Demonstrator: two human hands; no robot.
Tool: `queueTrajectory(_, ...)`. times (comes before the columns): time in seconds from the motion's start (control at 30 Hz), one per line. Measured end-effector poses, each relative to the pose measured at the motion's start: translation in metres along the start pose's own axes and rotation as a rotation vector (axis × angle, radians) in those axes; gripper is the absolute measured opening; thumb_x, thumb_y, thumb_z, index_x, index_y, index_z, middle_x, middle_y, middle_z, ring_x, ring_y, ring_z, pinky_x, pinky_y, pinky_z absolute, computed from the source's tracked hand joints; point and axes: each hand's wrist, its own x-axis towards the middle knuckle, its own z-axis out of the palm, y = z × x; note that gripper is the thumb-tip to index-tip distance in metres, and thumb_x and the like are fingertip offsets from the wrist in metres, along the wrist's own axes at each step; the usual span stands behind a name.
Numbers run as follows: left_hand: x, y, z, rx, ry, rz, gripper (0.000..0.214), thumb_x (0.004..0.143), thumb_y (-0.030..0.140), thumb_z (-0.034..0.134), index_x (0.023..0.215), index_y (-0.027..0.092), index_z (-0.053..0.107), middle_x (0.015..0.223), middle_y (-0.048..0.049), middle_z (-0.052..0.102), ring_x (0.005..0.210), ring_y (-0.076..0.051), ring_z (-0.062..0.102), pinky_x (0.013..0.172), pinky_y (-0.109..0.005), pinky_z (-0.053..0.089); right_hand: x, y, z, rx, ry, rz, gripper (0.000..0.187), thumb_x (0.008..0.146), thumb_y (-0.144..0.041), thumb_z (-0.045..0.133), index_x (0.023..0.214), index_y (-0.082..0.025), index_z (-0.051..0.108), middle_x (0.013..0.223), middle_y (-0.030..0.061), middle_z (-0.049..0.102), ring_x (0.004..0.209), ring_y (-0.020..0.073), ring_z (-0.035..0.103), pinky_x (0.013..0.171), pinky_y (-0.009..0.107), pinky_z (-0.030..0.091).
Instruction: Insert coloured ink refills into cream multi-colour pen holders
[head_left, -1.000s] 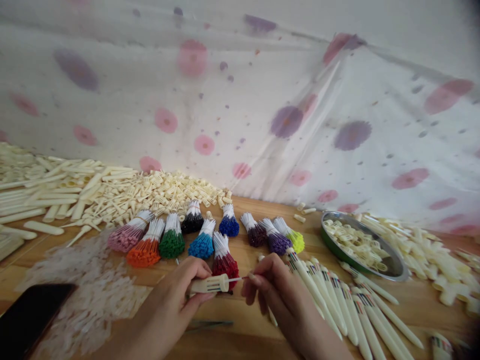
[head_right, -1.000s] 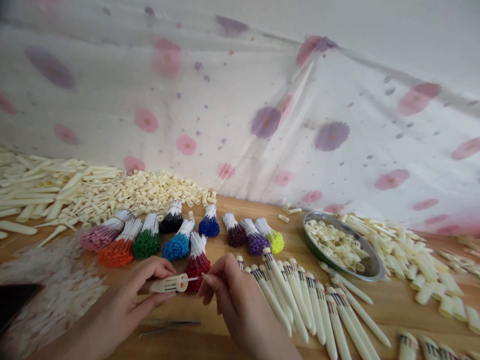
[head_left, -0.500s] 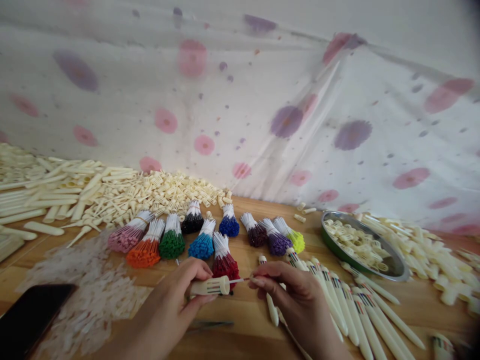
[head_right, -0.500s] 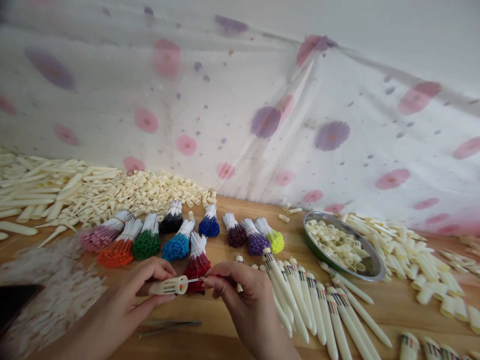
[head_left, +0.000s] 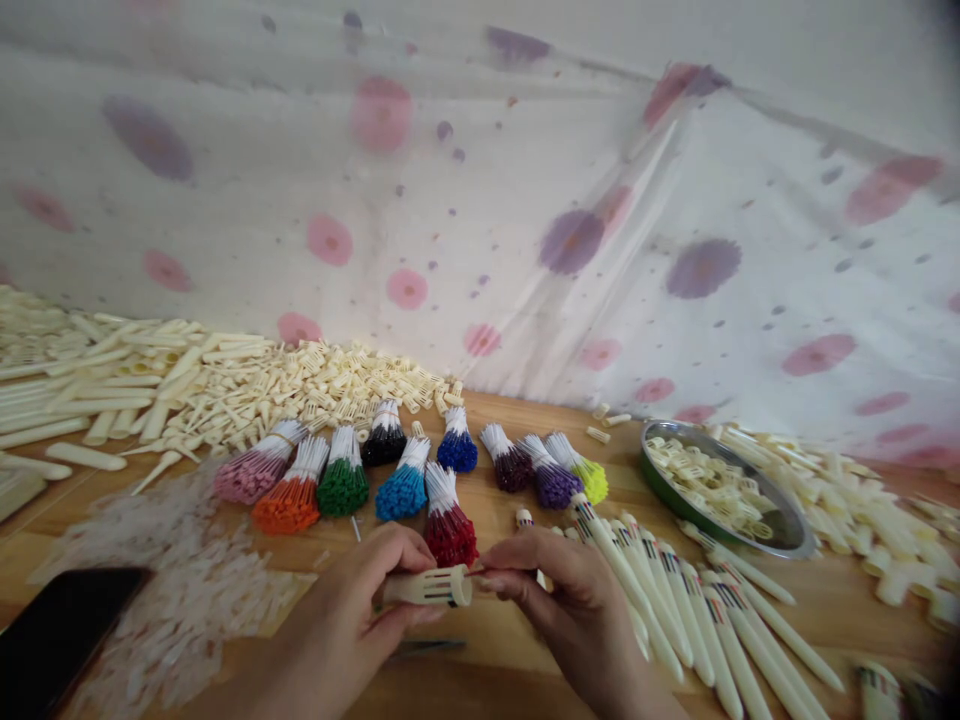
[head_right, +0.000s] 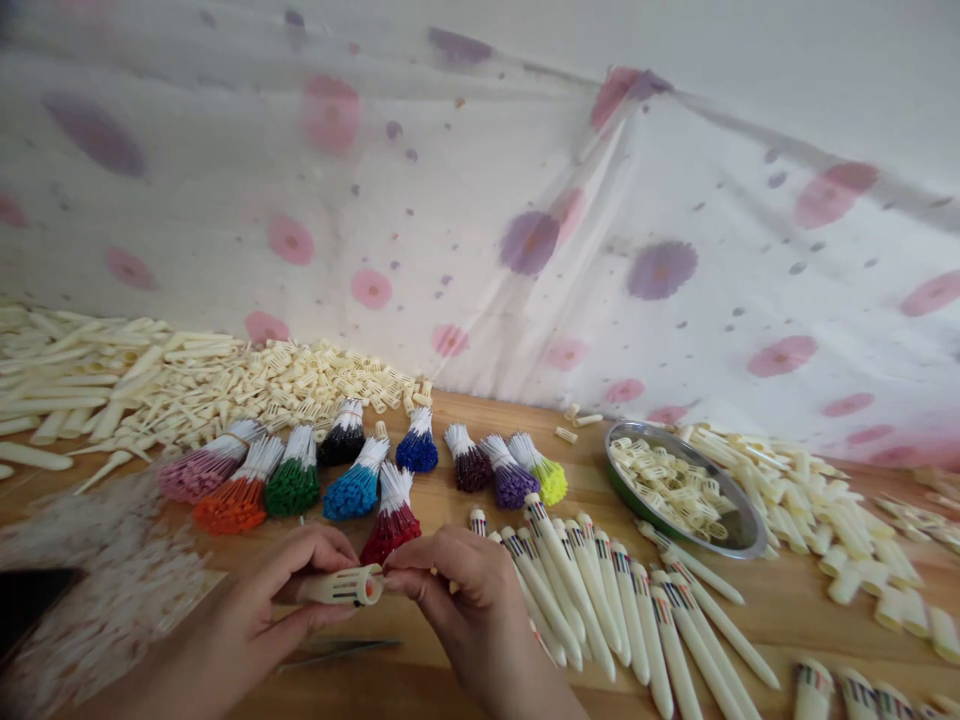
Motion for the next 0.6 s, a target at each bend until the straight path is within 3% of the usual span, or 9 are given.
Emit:
queueTrajectory(0.23, 0.0011, -0.0009, -0.0013, 0.02, 0.024, 0.012, 0.017, 0.076, 0.014, 0.057, 0.087, 0.027, 0.057, 0.094, 0.0004, 0.063, 0.089, -0.02, 0.061, 0.076, -0.03, 0.051, -0.0008, -0.004, 0.0024, 0.117, -0.086, 0.139, 0.017, 0.081, -0.034, 0.063, 0.091, -0.02, 0.065, 0.074, 0.0013, 0.07, 0.064, 0.0132, 0.063, 0.055, 0.02, 0.046)
queueTrajectory(0.4, 0.0013, 0.0019, -0.0034, 0.033, 0.04, -0.002, 0.014, 0.076, 0.014, 0.057, 0.083, 0.026, 0.056, 0.091, 0.0001, 0.064, 0.086, -0.02, 0.061, 0.075, -0.031, 0.051, 0.0001, -0.0044, -0.0031, 0.198, -0.143, 0.246, 0.013, 0.081, -0.033, 0.064, 0.084, -0.021, 0.067, 0.076, 0.0007, 0.07, 0.066, 0.013, 0.063, 0.058, 0.02, 0.047)
queueTrajectory(0.6, 0.0036, 0.0041, -0.0045, -0.101, -0.02, -0.06, 0.012, 0.075, 0.016, 0.06, 0.082, 0.025, 0.058, 0.089, 0.0007, 0.063, 0.085, -0.019, 0.06, 0.068, -0.027, 0.05, 0.0035, -0.0096, -0.0018, 0.19, -0.106, 0.177, 0.01, 0.084, -0.027, 0.061, 0.081, -0.022, 0.07, 0.075, 0.0009, 0.067, 0.069, 0.013, 0.061, 0.061, 0.021, 0.047)
